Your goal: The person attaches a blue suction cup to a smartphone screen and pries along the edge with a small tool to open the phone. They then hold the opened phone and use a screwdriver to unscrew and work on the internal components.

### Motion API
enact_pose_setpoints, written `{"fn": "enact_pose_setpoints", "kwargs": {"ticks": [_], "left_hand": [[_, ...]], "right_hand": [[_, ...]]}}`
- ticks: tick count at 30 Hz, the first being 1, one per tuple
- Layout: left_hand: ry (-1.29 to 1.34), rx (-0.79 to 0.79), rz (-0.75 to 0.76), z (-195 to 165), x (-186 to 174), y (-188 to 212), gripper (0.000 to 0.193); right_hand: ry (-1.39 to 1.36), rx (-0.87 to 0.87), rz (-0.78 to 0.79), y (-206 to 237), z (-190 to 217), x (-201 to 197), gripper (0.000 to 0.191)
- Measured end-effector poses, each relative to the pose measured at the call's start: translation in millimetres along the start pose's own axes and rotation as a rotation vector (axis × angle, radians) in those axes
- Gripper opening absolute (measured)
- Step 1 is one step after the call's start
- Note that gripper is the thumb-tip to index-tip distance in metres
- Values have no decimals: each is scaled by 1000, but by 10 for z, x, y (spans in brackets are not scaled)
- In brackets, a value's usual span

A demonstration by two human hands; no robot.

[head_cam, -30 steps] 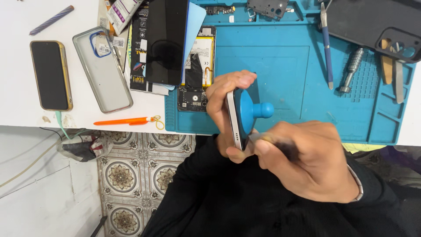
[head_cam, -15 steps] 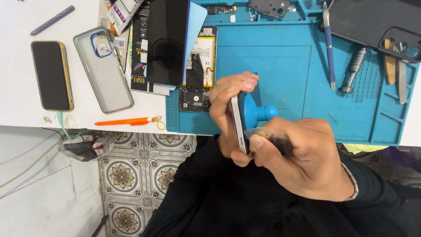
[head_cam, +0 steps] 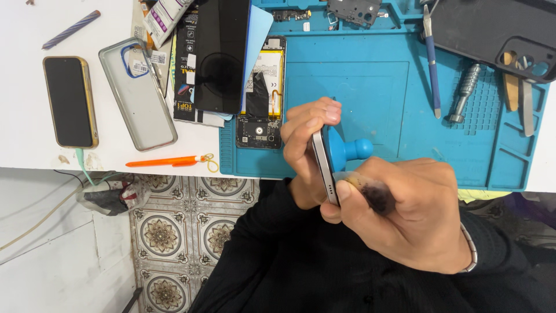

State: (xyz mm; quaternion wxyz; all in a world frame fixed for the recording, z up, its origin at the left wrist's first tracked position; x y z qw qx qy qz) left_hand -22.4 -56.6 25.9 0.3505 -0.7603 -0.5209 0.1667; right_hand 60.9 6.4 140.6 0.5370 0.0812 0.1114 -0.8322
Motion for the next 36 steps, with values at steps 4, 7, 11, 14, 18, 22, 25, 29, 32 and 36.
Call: {"fn": "enact_pose_setpoints", "kwargs": {"ticks": [4,7,11,14,18,22,25,29,32,36], "left_hand": [[-12,18,-20,-31,36,-11,48],[-12,17,-23,-23,83,-41,50],[19,13,-27,8,114,-72,49],[-9,2,-15,36,152,-61,48],[-19,-2,-8,39,129,-57,47],[22,26,-32,19,156,-54,49],[-2,15,-15,29,221,-49,52],[25,2,-21,25,181,-31,51],[35,13,-24,4,140,-16,54],[-5,-6,-15,19,91,-6,67]], "right_hand": [[-31,13,-1,-1,-6,-34,14],[3,8,-2,-22,-16,-63,14],[33,18,-22,-67,-45,-94,13],[21,14,-27,-74,-60,-135,13],[7,11,-20,-78,-58,-115,13],[-55,9,-7,-73,-58,-135,13],[-43,15,11,-80,-69,-197,14],[-5,-24,59,-84,-37,-170,15],[-80,1,98,-87,-18,-141,15],[-68,-35,137,-79,14,-74,19]]}}
Point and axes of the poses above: each hand's wrist, its own y-axis away from the middle knuckle, its own x-axis out of the palm, z = x × y, the point moved 5 cm from there along -y, towards the middle knuckle, and after that the axes turned 9 degrees about -y, right-handed, at the moved point
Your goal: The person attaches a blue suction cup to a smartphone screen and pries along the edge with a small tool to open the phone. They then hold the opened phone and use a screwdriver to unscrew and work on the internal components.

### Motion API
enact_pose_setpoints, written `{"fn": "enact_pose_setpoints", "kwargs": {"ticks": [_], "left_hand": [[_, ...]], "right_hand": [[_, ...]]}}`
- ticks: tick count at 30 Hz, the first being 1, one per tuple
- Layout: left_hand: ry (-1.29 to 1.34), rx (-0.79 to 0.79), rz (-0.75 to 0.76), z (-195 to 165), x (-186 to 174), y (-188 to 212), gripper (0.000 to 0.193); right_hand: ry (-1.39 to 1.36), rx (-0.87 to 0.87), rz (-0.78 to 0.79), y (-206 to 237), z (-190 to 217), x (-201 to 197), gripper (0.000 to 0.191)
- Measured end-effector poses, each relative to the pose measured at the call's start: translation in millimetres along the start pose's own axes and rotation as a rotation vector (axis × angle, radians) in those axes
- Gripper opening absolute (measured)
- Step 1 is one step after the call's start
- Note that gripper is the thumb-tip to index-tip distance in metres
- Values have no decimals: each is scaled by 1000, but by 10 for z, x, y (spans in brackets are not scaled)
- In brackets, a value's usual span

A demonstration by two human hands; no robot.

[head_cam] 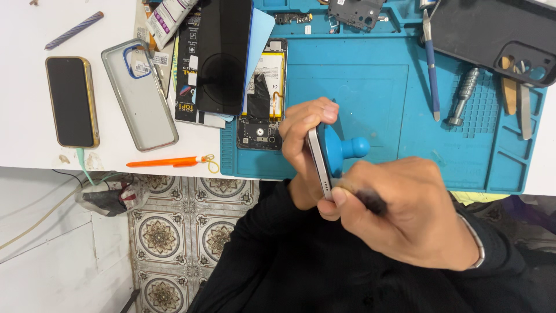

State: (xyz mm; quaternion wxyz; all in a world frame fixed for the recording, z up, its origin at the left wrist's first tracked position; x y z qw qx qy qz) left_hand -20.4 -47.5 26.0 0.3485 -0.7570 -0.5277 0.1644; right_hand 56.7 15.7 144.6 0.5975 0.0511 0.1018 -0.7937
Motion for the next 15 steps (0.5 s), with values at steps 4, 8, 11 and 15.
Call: {"fn": "enact_pose_setpoints", "kwargs": {"ticks": [4,8,11,15], "left_hand": [[3,-9,5,-17,-50,24,67],[0,11,0,40,-43,12,61],[11,20,20,35,-47,31,61],[-3,6,0,61,-32,26,57]], "right_hand": [[30,-22,5,40,21,59,21],[67,53,40,46,-34,50,19],[19,23,39,62,-7,41,16],[59,89,38,56,-41,31,19]]}}
Point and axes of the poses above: each hand's wrist, its own y-axis away from the middle knuckle, its own x-axis out of the palm, z = x × y, the point moved 5 cm from there along -y, towards the middle knuckle, and after that the axes turned 9 degrees about -y, right-handed, at the moved point
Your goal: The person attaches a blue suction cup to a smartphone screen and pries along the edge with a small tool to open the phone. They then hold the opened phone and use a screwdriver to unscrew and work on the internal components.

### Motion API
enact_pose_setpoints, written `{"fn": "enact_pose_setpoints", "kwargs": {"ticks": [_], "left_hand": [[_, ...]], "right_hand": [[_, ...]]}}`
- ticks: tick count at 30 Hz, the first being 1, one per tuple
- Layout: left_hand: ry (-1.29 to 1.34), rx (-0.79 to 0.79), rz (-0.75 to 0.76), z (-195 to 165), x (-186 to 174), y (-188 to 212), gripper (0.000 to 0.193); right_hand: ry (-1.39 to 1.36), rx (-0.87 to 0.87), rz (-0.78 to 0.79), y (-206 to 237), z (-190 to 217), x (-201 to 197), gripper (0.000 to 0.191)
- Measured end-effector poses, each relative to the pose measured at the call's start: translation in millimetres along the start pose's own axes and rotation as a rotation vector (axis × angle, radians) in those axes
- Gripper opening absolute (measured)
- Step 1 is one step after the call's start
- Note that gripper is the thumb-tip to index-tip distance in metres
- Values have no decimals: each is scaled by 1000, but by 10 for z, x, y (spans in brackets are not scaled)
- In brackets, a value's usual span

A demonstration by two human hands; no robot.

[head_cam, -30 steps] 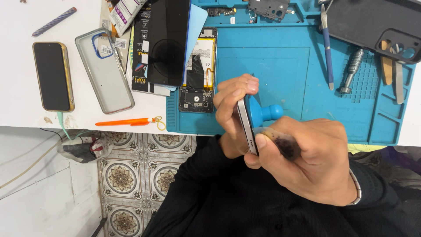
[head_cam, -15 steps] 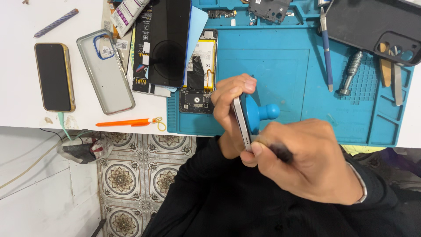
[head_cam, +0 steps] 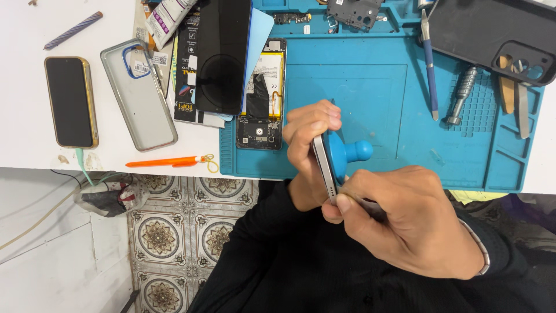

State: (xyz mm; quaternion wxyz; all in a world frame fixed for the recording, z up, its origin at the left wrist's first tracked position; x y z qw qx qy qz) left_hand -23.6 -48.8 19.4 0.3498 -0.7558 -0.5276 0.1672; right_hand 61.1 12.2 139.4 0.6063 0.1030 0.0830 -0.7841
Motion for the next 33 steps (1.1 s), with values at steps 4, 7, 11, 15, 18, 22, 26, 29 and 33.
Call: {"fn": "enact_pose_setpoints", "kwargs": {"ticks": [4,7,11,15,18,22,26,29,33], "left_hand": [[-5,5,-11,19,5,-39,55],[-9,2,-64,-3,32,-46,54],[-38,-16,-51,-25,44,-52,54],[-50,-16,-13,-32,23,-81,57],[-38,-15,-3,-15,15,-114,60],[-16,-24,-11,-38,36,-115,68],[-64,-68,65,-15,13,-177,76],[-65,-37,139,-25,-76,-230,66],[2,-50,129,-5,-73,-228,60]], "right_hand": [[-39,-46,-1,-26,5,7,16],[-80,-37,-11,-35,6,-7,15],[-68,-37,1,-38,23,-10,14],[-22,-41,18,-44,29,-25,14],[-10,-61,17,-66,27,-29,15],[68,19,-3,-90,-5,-28,24],[144,-116,-50,-177,57,-72,32],[227,-102,-72,-223,59,-107,34],[129,21,-61,-248,24,-125,24]]}}
Point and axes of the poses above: each hand's wrist, its own y-axis away from the middle knuckle, its own x-axis out of the palm, z = x × y, the point moved 5 cm from there along -y, towards the middle knuckle, and after that the axes turned 9 degrees about -y, right-handed, at the moved point
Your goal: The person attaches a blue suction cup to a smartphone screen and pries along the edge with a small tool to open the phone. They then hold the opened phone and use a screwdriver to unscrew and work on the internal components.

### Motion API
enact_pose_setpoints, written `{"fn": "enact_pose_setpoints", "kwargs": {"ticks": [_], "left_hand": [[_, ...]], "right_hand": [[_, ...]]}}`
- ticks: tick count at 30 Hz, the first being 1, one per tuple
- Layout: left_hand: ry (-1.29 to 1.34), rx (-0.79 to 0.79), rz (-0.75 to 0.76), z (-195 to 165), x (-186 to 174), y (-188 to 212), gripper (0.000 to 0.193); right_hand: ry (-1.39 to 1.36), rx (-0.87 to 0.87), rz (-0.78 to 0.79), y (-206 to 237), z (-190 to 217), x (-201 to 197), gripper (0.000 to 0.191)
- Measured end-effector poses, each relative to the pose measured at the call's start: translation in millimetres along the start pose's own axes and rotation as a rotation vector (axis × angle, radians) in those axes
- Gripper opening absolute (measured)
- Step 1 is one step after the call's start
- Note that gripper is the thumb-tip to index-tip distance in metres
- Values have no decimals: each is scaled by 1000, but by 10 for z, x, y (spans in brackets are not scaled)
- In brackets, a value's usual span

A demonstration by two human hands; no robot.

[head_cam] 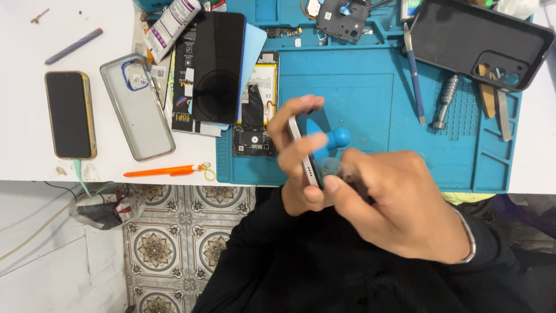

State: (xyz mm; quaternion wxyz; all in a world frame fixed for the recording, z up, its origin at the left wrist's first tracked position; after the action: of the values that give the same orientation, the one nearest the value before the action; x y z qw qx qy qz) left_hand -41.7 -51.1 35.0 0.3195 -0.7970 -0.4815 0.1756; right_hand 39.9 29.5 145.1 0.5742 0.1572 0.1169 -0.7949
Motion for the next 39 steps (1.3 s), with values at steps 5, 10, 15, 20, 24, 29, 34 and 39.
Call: {"fn": "enact_pose_setpoints", "kwargs": {"ticks": [5,10,15,20,24,29,34,39], "left_hand": [[217,-48,-147,61,40,32,62],[318,-218,-113,23,-32,-41,73],[393,-431,-60,-76,-110,-106,88],[522,-554,-43,37,-163,-114,90],[753,-702,47,86,-132,-49,91],[782,-685,228,-9,-101,-58,97],[615,-606,375,-106,-108,-93,97],[497,-543,420,-175,-117,-127,95]], "right_hand": [[-59,-63,-26,16,65,-59,13],[6,-9,-7,22,-28,-61,11],[-155,-70,-44,44,-81,-15,24],[-108,-143,-101,39,-37,-49,15],[27,-114,-231,9,-19,-171,17],[36,-137,-270,-50,-5,-240,15],[132,-352,-222,-66,62,-299,12],[152,-561,-200,-28,46,-310,16]]}}
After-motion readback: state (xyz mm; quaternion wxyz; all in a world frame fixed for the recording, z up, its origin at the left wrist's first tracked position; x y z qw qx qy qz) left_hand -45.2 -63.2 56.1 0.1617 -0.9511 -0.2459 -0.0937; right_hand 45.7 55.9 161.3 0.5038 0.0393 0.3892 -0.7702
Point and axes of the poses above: each hand's wrist, its own y-axis away from the middle knuckle, its own x-axis out of the palm, z = x × y, the point moved 5 cm from there along -y, towards the middle knuckle, and after that the axes turned 9 degrees about -y, right-handed, at the moved point
